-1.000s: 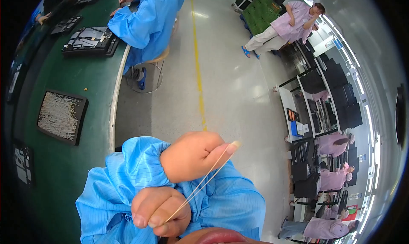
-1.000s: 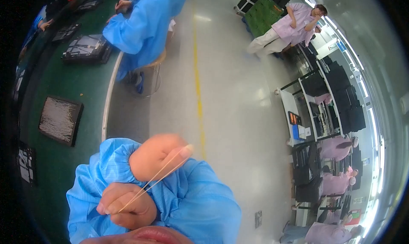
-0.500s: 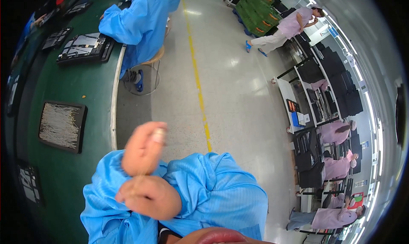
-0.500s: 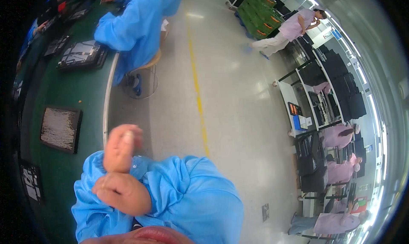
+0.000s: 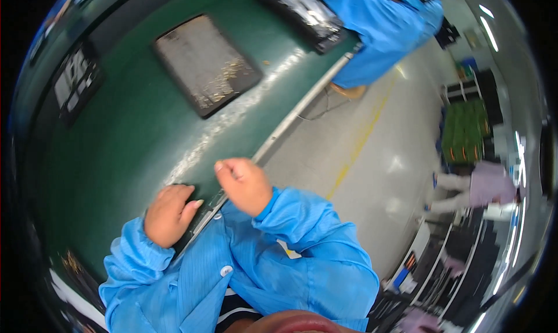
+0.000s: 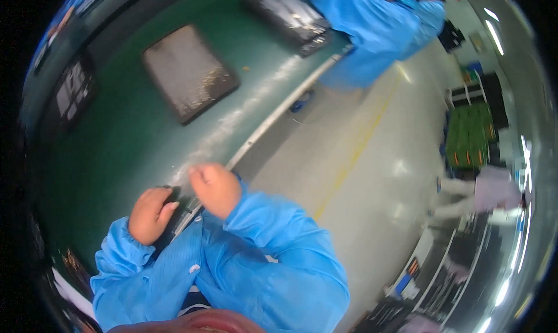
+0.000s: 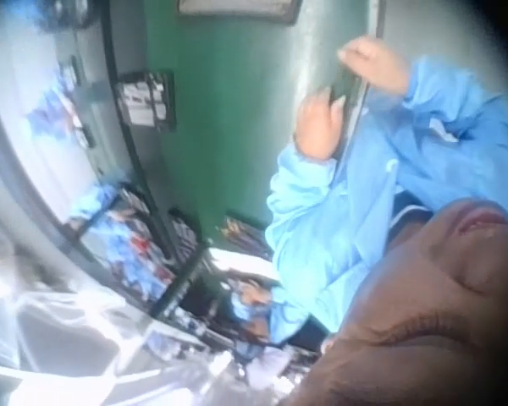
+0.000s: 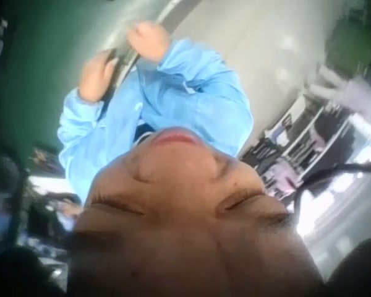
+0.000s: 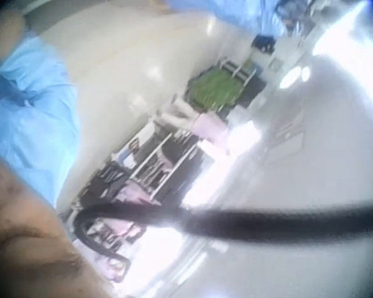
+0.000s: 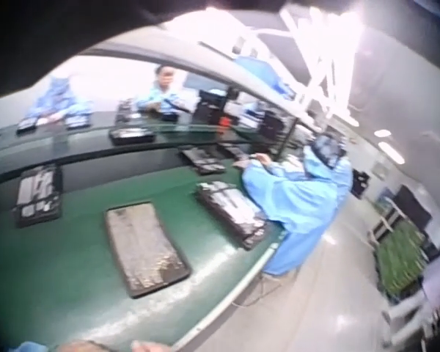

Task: Assembling or repairing electronic tablet devices on a production line.

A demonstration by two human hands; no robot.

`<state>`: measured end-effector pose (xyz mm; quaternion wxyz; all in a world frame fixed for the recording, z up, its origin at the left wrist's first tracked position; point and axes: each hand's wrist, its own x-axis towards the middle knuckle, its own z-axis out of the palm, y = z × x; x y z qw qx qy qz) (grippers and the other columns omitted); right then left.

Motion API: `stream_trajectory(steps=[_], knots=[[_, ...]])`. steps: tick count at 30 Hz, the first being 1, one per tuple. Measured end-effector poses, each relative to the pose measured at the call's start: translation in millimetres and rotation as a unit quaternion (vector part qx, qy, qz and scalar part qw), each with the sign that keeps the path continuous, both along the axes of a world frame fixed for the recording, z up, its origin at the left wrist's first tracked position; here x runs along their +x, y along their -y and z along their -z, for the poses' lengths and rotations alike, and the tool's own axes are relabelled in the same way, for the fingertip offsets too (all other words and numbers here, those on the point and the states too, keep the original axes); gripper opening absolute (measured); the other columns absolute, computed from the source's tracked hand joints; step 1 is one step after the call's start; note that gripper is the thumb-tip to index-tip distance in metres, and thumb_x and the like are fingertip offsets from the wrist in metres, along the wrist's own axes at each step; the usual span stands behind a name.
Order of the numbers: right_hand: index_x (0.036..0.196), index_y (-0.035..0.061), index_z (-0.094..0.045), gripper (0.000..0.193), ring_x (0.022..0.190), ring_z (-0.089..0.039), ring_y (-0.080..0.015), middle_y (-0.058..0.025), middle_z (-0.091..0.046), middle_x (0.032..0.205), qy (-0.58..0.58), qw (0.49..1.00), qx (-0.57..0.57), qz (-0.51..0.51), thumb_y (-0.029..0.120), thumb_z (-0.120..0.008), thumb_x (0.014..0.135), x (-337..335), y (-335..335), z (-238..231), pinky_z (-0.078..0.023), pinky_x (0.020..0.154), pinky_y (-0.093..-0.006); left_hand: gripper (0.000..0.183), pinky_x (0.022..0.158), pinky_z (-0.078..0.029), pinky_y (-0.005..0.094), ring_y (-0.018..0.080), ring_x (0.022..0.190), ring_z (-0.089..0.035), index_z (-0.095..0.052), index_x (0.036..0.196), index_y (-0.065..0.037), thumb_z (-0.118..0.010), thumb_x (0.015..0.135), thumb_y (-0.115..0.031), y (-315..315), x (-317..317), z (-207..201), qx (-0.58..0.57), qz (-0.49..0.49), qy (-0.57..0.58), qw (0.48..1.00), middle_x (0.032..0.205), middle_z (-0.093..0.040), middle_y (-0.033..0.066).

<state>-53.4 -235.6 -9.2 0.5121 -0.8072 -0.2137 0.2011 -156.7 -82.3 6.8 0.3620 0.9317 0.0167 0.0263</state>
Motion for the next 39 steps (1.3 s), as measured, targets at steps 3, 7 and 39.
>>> stream_trajectory(steps=[3,7,39], knots=[[0.067,0.0011,-0.054,0.021,0.062,-0.050,-0.0364,-0.0188,-0.053,0.064,0.179,0.981,-0.072,-0.024,0.018,-0.047,0.078,46.3,-18.0,3.8,-0.039,0.056,-0.0437,0.023,0.080,-0.036,0.0392,0.0335,0.089,-0.047,-0.053,0.091,0.000,-0.056,0.071,-0.011,-32.3,-30.9,9.1,0.092,-0.078,-0.017,0.993,0.091,-0.053,0.0170],[0.069,0.0028,-0.056,0.018,0.063,-0.052,-0.0331,-0.0164,-0.055,0.066,0.326,0.938,-0.118,-0.016,0.017,-0.048,0.076,99.5,-49.5,-20.3,-0.041,0.057,-0.0414,0.024,0.079,-0.035,0.0402,0.0315,0.088,-0.047,-0.055,0.089,-0.001,-0.058,0.070,-0.014,-49.1,-58.7,27.5,0.267,-0.270,0.001,0.925,0.089,-0.054,0.0125],[0.070,0.0044,-0.056,0.005,0.064,-0.052,-0.0270,-0.0107,-0.058,0.077,0.411,0.880,-0.223,-0.081,0.008,-0.057,0.068,20.6,-28.5,31.4,-0.040,0.058,-0.0358,0.067,0.099,-0.016,0.0380,0.0312,0.121,-0.014,-0.007,0.130,-0.011,-0.046,0.081,-0.033,-281.0,39.3,60.6,-0.622,-0.512,0.376,0.457,0.132,-0.011,0.0160]])
